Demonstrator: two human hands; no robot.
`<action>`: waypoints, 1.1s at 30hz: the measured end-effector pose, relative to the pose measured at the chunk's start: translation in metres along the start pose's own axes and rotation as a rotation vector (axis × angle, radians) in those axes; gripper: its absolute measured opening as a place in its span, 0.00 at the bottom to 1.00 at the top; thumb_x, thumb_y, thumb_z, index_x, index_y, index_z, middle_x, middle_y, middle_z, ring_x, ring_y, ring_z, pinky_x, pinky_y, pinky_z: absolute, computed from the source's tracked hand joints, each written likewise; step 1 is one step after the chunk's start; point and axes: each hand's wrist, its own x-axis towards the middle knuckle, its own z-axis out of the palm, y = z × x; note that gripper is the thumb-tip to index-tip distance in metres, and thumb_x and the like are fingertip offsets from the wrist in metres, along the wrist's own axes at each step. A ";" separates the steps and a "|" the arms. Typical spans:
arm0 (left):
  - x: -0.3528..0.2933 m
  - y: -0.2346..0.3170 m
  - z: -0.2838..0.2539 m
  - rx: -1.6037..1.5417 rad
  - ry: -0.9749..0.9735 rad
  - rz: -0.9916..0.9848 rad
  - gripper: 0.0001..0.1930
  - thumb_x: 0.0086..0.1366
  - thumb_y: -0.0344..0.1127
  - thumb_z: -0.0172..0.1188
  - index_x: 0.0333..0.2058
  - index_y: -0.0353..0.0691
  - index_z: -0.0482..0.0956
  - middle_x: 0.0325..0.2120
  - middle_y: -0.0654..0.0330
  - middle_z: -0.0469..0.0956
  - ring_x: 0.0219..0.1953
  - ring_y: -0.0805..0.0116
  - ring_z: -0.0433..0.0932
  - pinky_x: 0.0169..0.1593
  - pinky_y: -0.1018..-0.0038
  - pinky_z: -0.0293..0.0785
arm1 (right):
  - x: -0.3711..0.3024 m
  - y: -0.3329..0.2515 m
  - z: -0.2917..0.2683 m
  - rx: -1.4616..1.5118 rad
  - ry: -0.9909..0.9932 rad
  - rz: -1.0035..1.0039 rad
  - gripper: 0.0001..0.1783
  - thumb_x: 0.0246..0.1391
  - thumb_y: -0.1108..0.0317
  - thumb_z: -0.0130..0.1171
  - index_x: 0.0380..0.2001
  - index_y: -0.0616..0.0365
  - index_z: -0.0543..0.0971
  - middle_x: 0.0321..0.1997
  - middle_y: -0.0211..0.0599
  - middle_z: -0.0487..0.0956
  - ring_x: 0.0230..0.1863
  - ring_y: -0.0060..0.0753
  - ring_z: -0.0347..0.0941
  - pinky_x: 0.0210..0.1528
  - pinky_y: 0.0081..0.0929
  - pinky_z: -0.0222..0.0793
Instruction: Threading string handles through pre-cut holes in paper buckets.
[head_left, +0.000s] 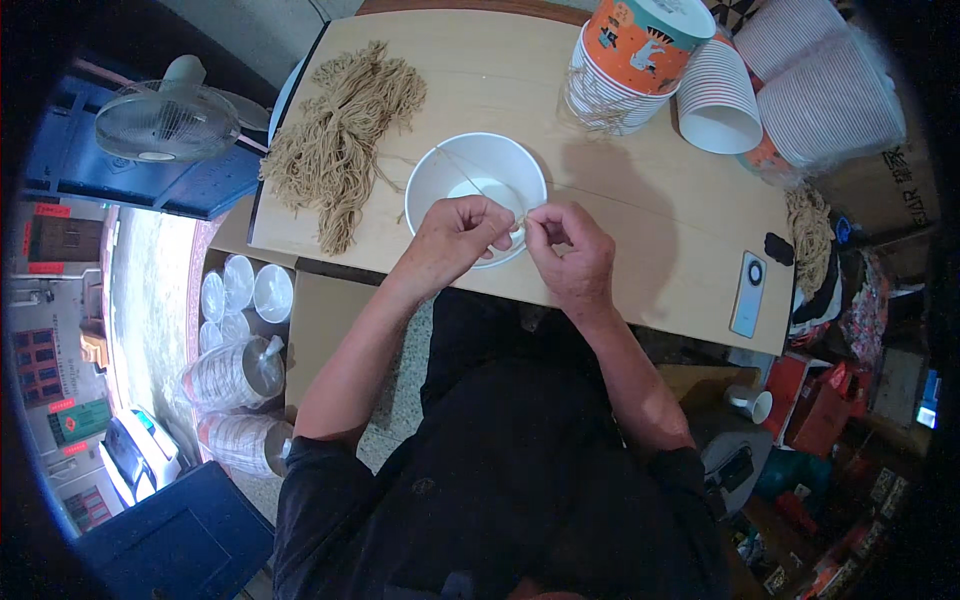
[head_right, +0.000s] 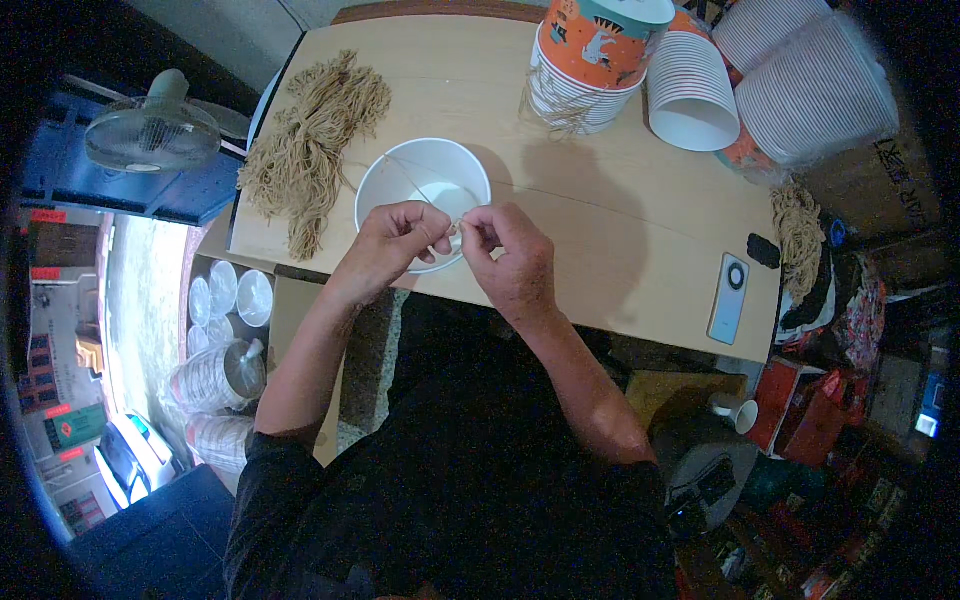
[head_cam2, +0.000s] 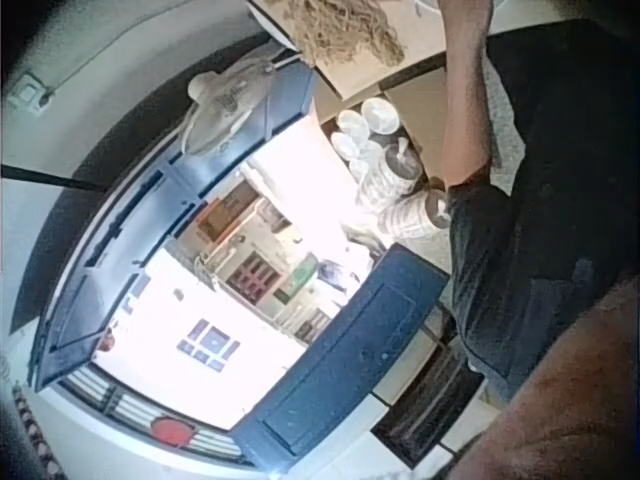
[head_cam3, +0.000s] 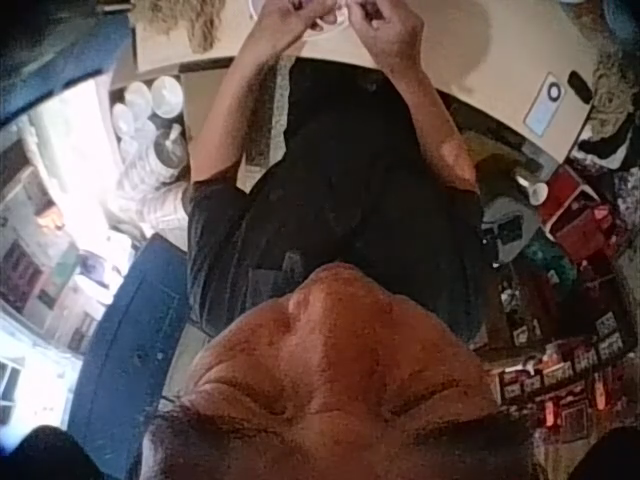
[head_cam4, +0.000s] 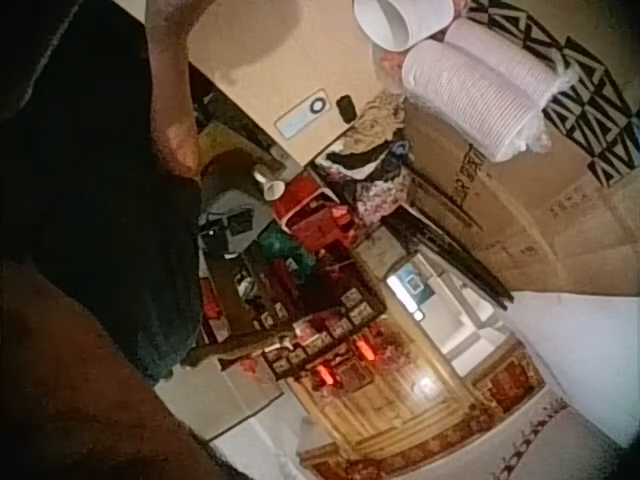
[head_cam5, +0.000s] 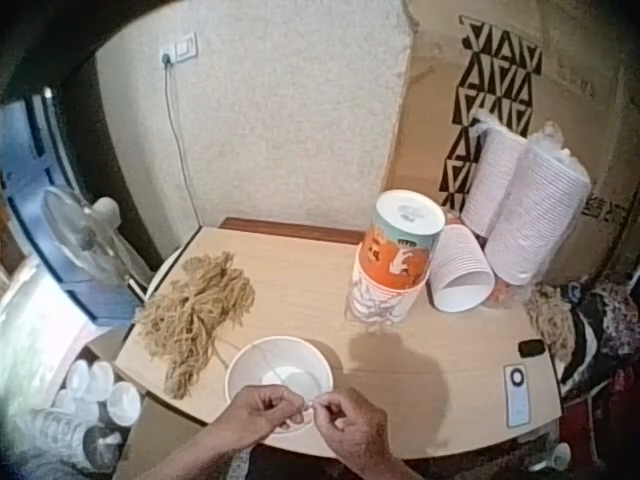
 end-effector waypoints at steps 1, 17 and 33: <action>0.000 0.001 0.000 0.028 -0.001 -0.003 0.14 0.72 0.43 0.61 0.37 0.37 0.83 0.29 0.66 0.82 0.34 0.79 0.78 0.39 0.78 0.75 | 0.000 -0.001 0.000 0.002 -0.003 0.004 0.07 0.53 0.77 0.67 0.34 0.58 0.79 0.29 0.34 0.80 0.28 0.27 0.81 0.30 0.26 0.77; -0.002 0.006 0.001 -0.041 -0.006 0.105 0.13 0.69 0.35 0.65 0.50 0.37 0.82 0.32 0.66 0.84 0.34 0.82 0.77 0.38 0.81 0.74 | 0.000 -0.004 -0.001 0.043 -0.069 0.029 0.06 0.53 0.77 0.67 0.34 0.60 0.80 0.29 0.36 0.80 0.28 0.27 0.81 0.30 0.25 0.77; -0.002 0.002 -0.006 0.058 0.004 0.073 0.09 0.69 0.35 0.64 0.42 0.36 0.84 0.33 0.64 0.84 0.36 0.79 0.79 0.39 0.78 0.76 | 0.000 -0.008 -0.001 0.078 -0.096 0.066 0.05 0.54 0.76 0.66 0.34 0.59 0.80 0.30 0.35 0.81 0.30 0.26 0.82 0.33 0.26 0.78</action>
